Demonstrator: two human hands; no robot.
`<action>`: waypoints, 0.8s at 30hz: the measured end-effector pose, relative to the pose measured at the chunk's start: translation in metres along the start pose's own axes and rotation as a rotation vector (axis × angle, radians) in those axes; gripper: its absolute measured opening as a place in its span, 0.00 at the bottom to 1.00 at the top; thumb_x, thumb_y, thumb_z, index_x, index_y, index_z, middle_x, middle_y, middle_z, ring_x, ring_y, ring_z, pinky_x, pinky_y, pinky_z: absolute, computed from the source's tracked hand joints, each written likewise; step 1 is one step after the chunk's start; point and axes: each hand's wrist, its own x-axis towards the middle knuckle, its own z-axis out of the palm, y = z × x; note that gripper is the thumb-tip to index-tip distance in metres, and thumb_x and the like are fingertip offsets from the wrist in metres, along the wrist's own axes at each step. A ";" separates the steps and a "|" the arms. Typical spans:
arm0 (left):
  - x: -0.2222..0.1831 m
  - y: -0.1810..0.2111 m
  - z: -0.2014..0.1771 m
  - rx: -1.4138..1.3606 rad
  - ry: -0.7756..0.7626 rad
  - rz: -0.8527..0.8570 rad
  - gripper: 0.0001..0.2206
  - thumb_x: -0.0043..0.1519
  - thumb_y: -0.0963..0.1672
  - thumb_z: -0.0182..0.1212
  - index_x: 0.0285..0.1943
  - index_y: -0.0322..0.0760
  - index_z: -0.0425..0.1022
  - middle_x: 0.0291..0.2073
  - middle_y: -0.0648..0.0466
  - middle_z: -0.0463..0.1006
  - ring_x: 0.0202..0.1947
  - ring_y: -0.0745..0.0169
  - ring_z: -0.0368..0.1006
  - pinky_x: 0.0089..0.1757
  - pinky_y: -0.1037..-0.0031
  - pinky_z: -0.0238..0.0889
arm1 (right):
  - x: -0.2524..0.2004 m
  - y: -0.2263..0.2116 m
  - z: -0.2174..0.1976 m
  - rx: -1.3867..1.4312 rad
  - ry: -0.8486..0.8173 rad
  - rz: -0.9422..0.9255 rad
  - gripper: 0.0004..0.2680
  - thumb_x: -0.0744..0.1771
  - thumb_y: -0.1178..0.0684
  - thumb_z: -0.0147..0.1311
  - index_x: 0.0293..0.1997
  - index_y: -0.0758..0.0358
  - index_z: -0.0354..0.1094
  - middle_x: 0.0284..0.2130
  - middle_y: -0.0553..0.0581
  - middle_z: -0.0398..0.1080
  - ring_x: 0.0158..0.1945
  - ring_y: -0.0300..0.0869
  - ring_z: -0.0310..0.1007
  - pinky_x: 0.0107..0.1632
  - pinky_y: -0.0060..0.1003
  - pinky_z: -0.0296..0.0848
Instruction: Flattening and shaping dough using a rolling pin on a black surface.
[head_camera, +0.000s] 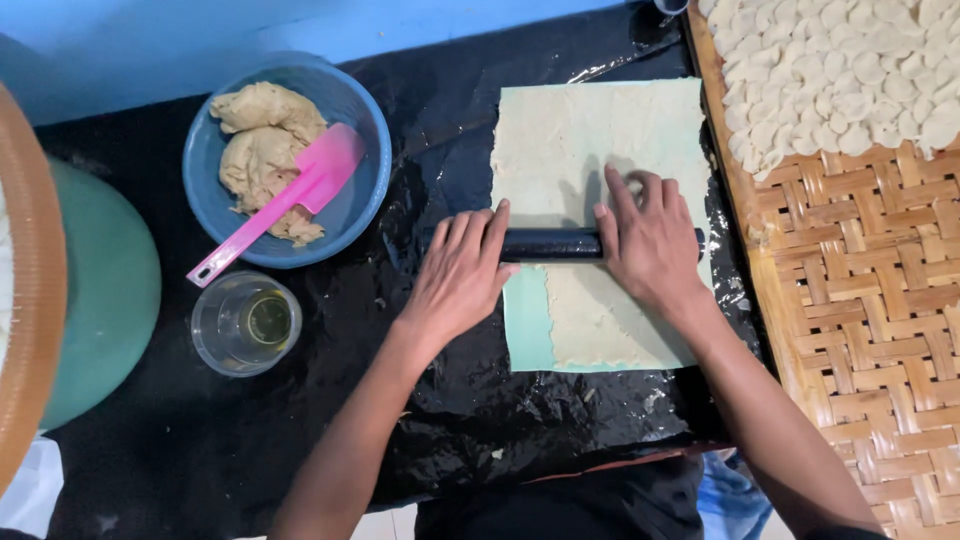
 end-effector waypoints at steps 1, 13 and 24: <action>-0.002 0.002 0.007 -0.005 -0.007 -0.003 0.33 0.64 0.46 0.62 0.74 0.21 0.55 0.60 0.38 0.67 0.60 0.43 0.63 0.60 0.55 0.54 | -0.004 0.002 0.006 0.002 -0.009 0.003 0.19 0.72 0.46 0.42 0.70 0.66 0.62 0.58 0.72 0.66 0.58 0.62 0.64 0.61 0.53 0.63; -0.053 0.031 0.028 0.063 0.108 -0.018 0.30 0.65 0.45 0.55 0.75 0.24 0.55 0.74 0.38 0.56 0.76 0.44 0.50 0.69 0.48 0.43 | -0.069 -0.007 0.016 -0.116 0.003 -0.045 0.25 0.71 0.47 0.42 0.74 0.77 0.48 0.73 0.76 0.48 0.77 0.64 0.46 0.74 0.58 0.46; -0.050 0.032 0.013 0.116 0.162 0.021 0.23 0.60 0.45 0.63 0.65 0.31 0.69 0.56 0.43 0.72 0.60 0.45 0.66 0.62 0.48 0.53 | -0.111 -0.030 -0.012 0.009 0.036 -0.086 0.20 0.70 0.49 0.49 0.69 0.70 0.60 0.65 0.67 0.65 0.68 0.56 0.63 0.70 0.52 0.58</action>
